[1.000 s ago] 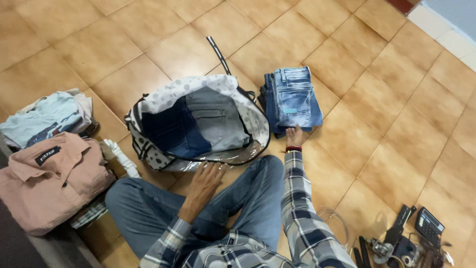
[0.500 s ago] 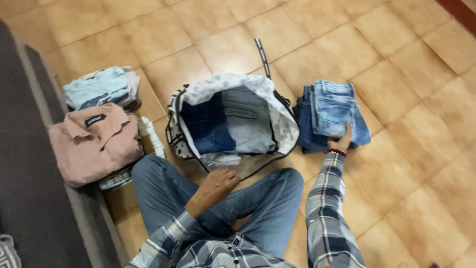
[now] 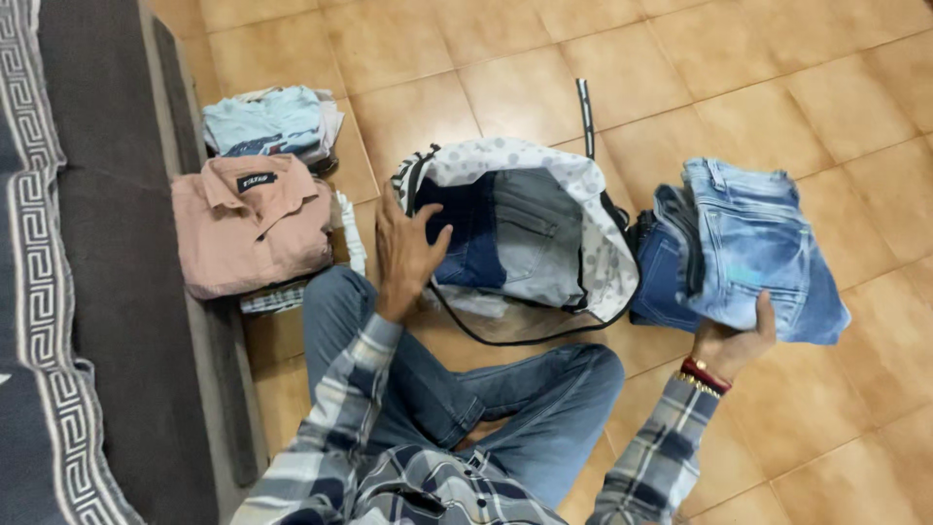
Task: The person packs a bag by taking folded jeans and shirts from stacks on the floor and placing them inside the main compartment one by one.
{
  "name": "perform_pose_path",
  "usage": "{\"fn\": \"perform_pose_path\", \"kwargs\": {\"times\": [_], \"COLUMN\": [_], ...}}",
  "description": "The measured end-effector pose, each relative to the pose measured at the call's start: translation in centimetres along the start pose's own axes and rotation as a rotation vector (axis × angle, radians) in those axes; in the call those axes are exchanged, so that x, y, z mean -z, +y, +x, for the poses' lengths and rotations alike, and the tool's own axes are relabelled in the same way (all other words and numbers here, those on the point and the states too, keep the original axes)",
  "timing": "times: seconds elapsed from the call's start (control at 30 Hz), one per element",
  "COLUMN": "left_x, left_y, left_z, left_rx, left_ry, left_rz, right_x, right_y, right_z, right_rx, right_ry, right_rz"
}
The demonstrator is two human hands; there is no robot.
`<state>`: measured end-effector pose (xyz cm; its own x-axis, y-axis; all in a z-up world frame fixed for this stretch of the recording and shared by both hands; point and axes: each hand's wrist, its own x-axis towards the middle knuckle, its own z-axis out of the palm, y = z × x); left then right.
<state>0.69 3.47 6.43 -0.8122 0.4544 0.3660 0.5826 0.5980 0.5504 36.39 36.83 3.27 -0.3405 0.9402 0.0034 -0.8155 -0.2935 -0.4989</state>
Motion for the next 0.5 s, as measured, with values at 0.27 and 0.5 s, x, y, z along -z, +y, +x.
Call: {"fn": "perform_pose_path", "kwargs": {"times": [0.27, 0.5], "left_x": [-2.0, 0.7], "left_y": [-5.1, -5.9], "left_z": [4.8, 5.7], "left_rx": [-0.115, -0.345], "left_ry": [0.002, -0.099], "left_rz": [-0.258, -0.27], "right_x": [-8.6, -9.5], "right_y": [4.5, 14.1], "right_z": [-10.9, -11.4], "right_rx": [-0.138, -0.453], "right_ry": [-0.091, -0.002], "right_rz": [-0.091, -0.167]}}
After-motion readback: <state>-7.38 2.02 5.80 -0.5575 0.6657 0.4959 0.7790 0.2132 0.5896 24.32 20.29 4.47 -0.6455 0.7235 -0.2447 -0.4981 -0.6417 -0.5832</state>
